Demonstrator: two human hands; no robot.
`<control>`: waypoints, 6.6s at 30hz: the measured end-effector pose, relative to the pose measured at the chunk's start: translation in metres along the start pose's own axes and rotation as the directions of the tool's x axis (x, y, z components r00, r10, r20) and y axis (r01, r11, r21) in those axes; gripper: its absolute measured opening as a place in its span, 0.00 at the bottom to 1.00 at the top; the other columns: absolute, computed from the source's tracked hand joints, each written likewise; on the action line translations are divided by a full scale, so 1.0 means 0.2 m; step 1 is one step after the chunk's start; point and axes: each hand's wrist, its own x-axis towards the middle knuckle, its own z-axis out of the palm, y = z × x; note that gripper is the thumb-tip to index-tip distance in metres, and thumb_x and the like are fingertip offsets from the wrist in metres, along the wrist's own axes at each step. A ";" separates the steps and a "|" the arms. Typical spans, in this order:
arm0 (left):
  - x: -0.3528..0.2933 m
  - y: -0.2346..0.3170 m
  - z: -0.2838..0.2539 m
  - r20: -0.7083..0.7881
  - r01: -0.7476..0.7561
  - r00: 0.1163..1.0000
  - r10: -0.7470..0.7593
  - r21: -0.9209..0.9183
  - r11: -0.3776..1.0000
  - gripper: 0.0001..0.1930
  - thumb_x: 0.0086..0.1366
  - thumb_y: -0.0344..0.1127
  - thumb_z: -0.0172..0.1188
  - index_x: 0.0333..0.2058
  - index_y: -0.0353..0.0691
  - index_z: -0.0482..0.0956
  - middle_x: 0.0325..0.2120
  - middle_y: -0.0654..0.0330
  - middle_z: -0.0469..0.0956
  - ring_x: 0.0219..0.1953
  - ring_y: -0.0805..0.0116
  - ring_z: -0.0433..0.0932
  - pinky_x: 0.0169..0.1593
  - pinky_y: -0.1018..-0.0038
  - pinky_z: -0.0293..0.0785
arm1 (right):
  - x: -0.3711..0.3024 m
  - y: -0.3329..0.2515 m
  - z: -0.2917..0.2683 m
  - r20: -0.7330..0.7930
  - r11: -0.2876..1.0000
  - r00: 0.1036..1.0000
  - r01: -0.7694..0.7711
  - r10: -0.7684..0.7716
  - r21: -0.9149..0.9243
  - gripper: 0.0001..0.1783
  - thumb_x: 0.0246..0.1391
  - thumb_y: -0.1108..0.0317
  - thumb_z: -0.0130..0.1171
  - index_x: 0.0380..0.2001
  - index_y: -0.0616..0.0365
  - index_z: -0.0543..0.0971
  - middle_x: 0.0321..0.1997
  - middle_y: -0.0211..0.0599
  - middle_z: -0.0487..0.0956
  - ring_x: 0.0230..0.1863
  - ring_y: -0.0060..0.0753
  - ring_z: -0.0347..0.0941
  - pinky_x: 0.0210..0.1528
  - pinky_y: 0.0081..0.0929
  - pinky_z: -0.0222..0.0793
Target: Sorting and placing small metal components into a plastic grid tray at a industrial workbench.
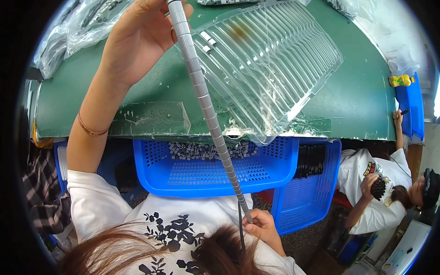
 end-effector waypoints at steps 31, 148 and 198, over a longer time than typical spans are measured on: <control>-0.01 0.01 -0.02 -0.033 -0.011 0.999 0.013 0.067 0.998 0.10 0.57 0.39 0.53 0.30 0.38 0.72 0.22 0.61 0.70 0.25 0.76 0.68 0.33 0.82 0.67 | 0.04 0.02 0.04 -0.063 0.994 0.996 0.063 -0.057 0.087 0.09 0.44 0.73 0.56 0.29 0.63 0.69 0.25 0.36 0.70 0.20 0.19 0.62 0.23 0.10 0.56; 0.05 0.14 -0.01 -0.329 0.120 0.926 -0.185 -0.210 0.970 0.10 0.57 0.33 0.51 0.35 0.34 0.70 0.26 0.61 0.72 0.27 0.74 0.70 0.34 0.83 0.68 | 0.03 -0.07 0.07 0.089 0.953 0.982 0.137 -0.166 0.271 0.09 0.53 0.72 0.46 0.37 0.64 0.62 0.17 0.42 0.71 0.11 0.18 0.56 0.15 0.09 0.49; 0.02 0.01 -0.17 -0.346 0.125 0.918 -0.194 -0.212 0.969 0.09 0.60 0.36 0.49 0.34 0.37 0.70 0.25 0.63 0.71 0.25 0.77 0.68 0.32 0.82 0.66 | 0.06 -0.08 0.07 0.121 0.964 0.958 0.248 -0.259 0.094 0.12 0.51 0.68 0.48 0.35 0.66 0.71 0.13 0.36 0.72 0.09 0.17 0.56 0.14 0.09 0.48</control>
